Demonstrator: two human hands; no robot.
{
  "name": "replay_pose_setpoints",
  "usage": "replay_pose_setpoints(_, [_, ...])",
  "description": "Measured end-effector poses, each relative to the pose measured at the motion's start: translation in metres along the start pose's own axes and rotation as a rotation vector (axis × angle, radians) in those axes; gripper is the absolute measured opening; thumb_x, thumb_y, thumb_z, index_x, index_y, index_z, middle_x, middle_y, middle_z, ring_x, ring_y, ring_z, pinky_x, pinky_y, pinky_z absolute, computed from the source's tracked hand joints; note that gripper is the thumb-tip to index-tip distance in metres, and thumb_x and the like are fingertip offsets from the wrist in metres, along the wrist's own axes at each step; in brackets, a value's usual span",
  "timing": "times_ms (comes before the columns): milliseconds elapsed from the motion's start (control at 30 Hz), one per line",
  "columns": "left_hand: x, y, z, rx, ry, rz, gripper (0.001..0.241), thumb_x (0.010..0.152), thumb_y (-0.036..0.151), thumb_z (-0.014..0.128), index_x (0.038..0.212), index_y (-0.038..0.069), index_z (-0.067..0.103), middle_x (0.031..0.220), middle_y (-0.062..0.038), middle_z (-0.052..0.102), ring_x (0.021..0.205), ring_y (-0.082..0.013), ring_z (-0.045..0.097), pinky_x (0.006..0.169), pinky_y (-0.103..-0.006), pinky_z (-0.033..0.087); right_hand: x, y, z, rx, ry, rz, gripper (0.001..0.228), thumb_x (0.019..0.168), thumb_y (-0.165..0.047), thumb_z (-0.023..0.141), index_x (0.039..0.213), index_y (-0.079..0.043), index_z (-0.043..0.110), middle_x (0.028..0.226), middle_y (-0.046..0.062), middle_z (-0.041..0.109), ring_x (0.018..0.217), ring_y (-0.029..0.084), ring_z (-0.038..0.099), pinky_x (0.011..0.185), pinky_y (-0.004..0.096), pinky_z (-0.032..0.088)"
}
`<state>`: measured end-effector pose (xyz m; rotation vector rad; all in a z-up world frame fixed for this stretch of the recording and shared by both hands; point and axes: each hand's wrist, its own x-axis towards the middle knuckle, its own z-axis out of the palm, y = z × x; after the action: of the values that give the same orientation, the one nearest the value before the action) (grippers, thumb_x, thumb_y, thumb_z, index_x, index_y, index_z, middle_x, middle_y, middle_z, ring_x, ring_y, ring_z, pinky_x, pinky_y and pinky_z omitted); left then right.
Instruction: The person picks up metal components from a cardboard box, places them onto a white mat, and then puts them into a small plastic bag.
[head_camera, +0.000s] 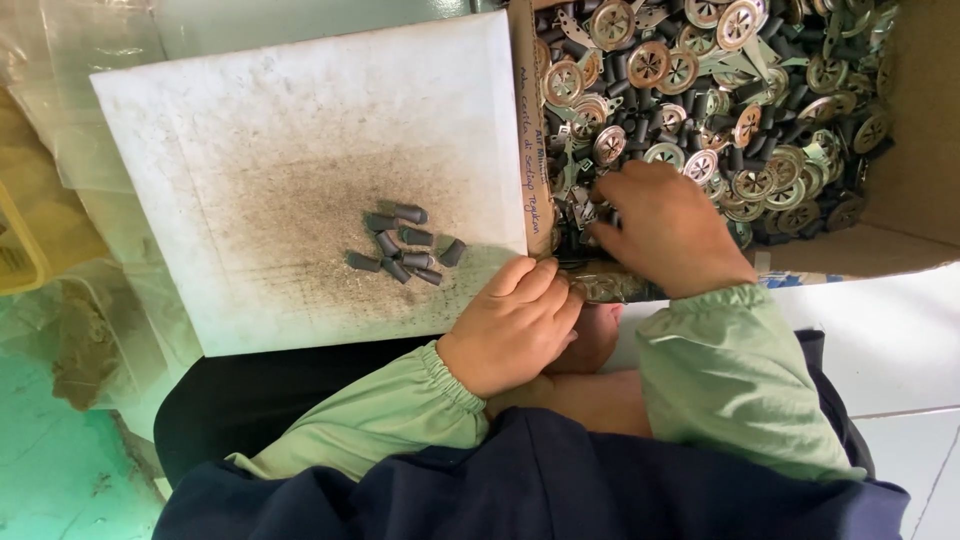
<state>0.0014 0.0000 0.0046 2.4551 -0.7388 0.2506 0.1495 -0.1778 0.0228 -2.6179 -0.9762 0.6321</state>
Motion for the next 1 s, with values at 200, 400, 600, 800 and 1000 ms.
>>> replay_pose_setpoints(200, [0.002, 0.001, -0.004, 0.005, -0.063, -0.02, 0.043, 0.085, 0.031, 0.073, 0.111, -0.001, 0.062, 0.101, -0.018, 0.059, 0.117, -0.0355, 0.056, 0.108, -0.0456, 0.038, -0.008, 0.023, 0.039, -0.24, -0.029, 0.085, 0.044, 0.069, -0.03, 0.087, 0.106, -0.013, 0.068, 0.103, 0.01, 0.061, 0.113, 0.037, 0.061, 0.088, 0.053, 0.056])
replay_pose_setpoints(400, [0.002, 0.002, -0.003, -0.013, -0.084, -0.025, 0.048, 0.08, 0.032, 0.077, 0.111, -0.001, 0.062, 0.102, -0.019, 0.06, 0.118, -0.0363, 0.056, 0.109, -0.0462, 0.037, -0.004, 0.031, 0.037, -0.287, 0.094, 0.046, 0.043, 0.073, -0.036, 0.086, 0.107, -0.014, 0.072, 0.096, 0.009, 0.061, 0.102, 0.036, 0.065, 0.08, 0.051, 0.058])
replay_pose_setpoints(600, [-0.003, 0.0, 0.004, -0.023, -0.074, -0.018, 0.039, 0.086, 0.032, 0.072, 0.107, 0.001, 0.063, 0.102, -0.018, 0.059, 0.119, -0.0363, 0.054, 0.109, -0.0468, 0.036, -0.003, -0.002, 0.052, -0.326, 0.086, -0.012, 0.052, 0.062, -0.051, 0.086, 0.098, -0.018, 0.069, 0.09, 0.006, 0.06, 0.095, 0.032, 0.065, 0.077, 0.046, 0.054])
replay_pose_setpoints(800, [0.001, 0.001, -0.004, -0.001, -0.094, -0.018, 0.043, 0.083, 0.033, 0.076, 0.109, 0.001, 0.062, 0.103, -0.018, 0.06, 0.12, -0.0357, 0.056, 0.11, -0.0466, 0.037, -0.002, 0.02, 0.038, -0.352, 0.075, 0.103, 0.052, 0.065, -0.052, 0.088, 0.1, -0.018, 0.07, 0.093, 0.005, 0.064, 0.099, 0.032, 0.066, 0.082, 0.049, 0.053])
replay_pose_setpoints(1000, [0.004, 0.003, -0.009, 0.01, -0.116, -0.039, 0.053, 0.078, 0.034, 0.08, 0.115, 0.0, 0.062, 0.105, -0.019, 0.061, 0.121, -0.0355, 0.056, 0.111, -0.0463, 0.036, -0.01, 0.056, 0.035, -0.349, 0.282, 0.172, 0.023, 0.088, -0.031, 0.083, 0.106, -0.019, 0.073, 0.093, 0.001, 0.062, 0.098, 0.031, 0.069, 0.083, 0.044, 0.051])
